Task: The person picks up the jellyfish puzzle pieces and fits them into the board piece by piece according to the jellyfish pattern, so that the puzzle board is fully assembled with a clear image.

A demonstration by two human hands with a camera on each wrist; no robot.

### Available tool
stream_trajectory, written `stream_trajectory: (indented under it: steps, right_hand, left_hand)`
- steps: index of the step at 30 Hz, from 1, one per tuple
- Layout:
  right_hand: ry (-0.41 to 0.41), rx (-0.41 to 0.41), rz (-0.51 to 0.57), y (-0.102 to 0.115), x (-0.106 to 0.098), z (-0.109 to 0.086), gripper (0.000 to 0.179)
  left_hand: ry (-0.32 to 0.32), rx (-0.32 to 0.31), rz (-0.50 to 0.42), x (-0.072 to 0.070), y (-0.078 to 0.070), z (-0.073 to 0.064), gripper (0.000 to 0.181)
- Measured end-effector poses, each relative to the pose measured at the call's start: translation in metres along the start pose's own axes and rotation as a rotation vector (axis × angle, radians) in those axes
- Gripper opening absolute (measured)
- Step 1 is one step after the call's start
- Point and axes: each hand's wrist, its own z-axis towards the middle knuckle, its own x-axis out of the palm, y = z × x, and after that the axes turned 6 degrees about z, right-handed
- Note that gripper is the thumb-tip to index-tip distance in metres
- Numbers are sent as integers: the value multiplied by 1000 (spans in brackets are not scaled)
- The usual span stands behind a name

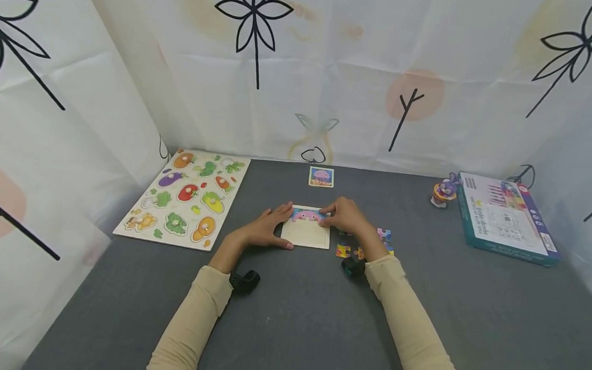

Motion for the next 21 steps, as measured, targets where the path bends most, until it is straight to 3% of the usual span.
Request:
stream_trajectory:
  steps: [6, 21]
  right_hand:
    - [14, 23, 10, 2, -1, 0, 34]
    - [21, -47, 46, -4, -1, -4, 31]
  left_hand:
    - [5, -30, 55, 1, 0, 2, 96]
    - [-2, -25, 63, 2, 0, -1, 96]
